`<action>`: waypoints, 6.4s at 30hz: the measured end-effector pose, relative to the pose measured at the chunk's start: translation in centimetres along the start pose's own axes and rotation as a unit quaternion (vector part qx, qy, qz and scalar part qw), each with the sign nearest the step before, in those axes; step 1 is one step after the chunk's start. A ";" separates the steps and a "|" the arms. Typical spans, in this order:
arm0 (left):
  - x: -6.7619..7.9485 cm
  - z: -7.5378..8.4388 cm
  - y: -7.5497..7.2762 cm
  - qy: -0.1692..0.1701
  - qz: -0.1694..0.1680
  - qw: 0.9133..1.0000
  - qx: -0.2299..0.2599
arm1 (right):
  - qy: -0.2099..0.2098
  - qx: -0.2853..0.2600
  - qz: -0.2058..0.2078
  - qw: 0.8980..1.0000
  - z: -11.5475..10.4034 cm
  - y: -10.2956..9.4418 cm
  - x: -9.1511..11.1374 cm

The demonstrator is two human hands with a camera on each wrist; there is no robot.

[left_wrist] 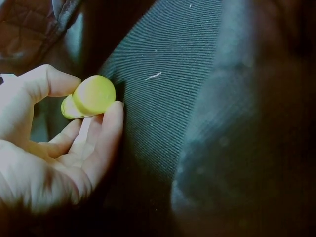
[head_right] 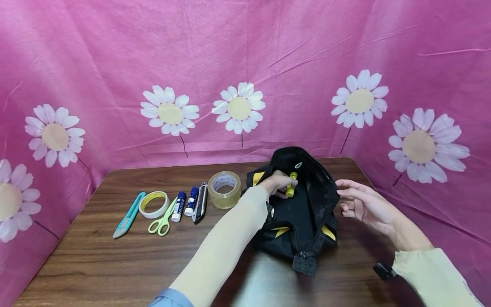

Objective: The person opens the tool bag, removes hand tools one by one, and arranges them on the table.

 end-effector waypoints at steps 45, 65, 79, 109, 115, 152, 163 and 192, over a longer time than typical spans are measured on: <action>4.0 7.1 1.3 -0.044 -0.187 0.981 -0.030 | 0.008 0.006 0.000 1.000 -0.4 0.4 -0.3; 14.4 9.4 -7.6 0.146 -0.259 0.953 -0.058 | 0.004 0.010 0.003 1.000 -0.4 0.3 -0.2; 22.8 -0.6 -26.1 0.155 -0.120 0.977 -0.084 | -0.003 -0.010 -0.039 0.999 -0.2 0.3 -1.2; 24.3 -21.5 -45.4 -0.041 0.105 0.992 -0.062 | -0.002 -0.010 -0.059 0.998 0.3 0.7 -1.9; 23.9 -22.6 -45.9 -0.046 0.121 0.990 -0.051 | 0.003 -0.009 -0.052 0.999 0.5 0.5 -2.0; 22.2 -22.3 -44.8 -0.027 0.143 0.987 -0.075 | 0.005 -0.008 -0.053 0.999 0.5 0.1 -2.1; 22.1 -21.7 -44.6 -0.024 0.136 0.987 -0.080 | -0.005 0.004 -0.042 0.999 0.1 0.2 -2.1; 23.8 -20.8 -46.0 -0.016 0.131 0.988 -0.080 | -0.004 0.020 -0.025 0.999 -1.3 0.7 -3.5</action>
Point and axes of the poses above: each hand's wrist, its own x-axis away from the middle knuckle, its own y-axis out of the palm, z = x × y, the point moved 5 cm from there along -x, towards the middle knuckle, and after that the axes turned 3 degrees about -z, right-handed, at the moved point
